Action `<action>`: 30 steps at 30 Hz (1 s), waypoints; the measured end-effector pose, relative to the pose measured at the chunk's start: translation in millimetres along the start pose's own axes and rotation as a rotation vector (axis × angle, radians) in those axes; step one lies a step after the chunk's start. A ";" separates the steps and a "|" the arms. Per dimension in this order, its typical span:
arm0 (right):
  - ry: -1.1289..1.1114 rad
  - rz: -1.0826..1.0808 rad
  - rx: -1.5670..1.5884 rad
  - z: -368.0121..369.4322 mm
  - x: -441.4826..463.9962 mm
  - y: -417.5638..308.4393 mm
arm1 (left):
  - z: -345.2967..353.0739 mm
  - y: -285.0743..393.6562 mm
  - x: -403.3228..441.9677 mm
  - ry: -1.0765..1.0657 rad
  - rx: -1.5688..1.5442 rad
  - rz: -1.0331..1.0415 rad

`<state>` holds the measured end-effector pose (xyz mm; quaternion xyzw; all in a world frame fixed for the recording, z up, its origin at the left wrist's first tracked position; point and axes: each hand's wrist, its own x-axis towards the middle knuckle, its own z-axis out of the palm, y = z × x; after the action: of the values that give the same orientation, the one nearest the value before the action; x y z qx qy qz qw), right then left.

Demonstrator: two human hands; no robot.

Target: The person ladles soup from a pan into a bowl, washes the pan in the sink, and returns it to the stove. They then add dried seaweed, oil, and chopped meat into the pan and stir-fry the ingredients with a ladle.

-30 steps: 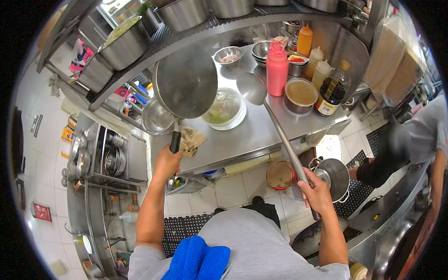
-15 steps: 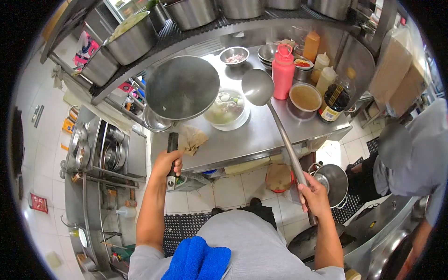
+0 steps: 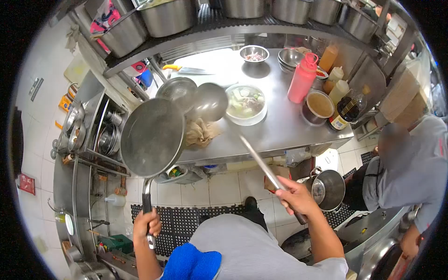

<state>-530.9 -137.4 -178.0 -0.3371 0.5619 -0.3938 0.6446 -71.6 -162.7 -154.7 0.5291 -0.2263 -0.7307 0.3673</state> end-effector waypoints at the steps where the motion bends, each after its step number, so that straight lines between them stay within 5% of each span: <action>1: -0.043 0.036 -0.008 18.6 1.9 -0.9 | -17.4 -2.3 -9.5 0.013 -0.014 0.005; 5: -0.118 0.104 -0.047 101.5 6.8 3.1 | -92.6 -9.6 -39.3 0.080 -0.046 0.040; 15: -0.143 0.123 -0.085 255.6 23.7 49.1 | -235.2 10.7 1.8 0.469 0.489 0.038; 22: -0.096 0.117 -0.228 282.4 29.8 39.0 | -276.3 1.2 78.2 0.749 1.504 0.206; 30: -0.179 0.073 -0.221 282.0 80.9 32.1 | -273.7 17.4 97.8 0.797 1.441 0.130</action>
<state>-242.9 -196.5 -203.4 -0.4193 0.5540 -0.2740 0.6649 174.0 -233.7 -293.9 0.8403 -0.5224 -0.1411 0.0325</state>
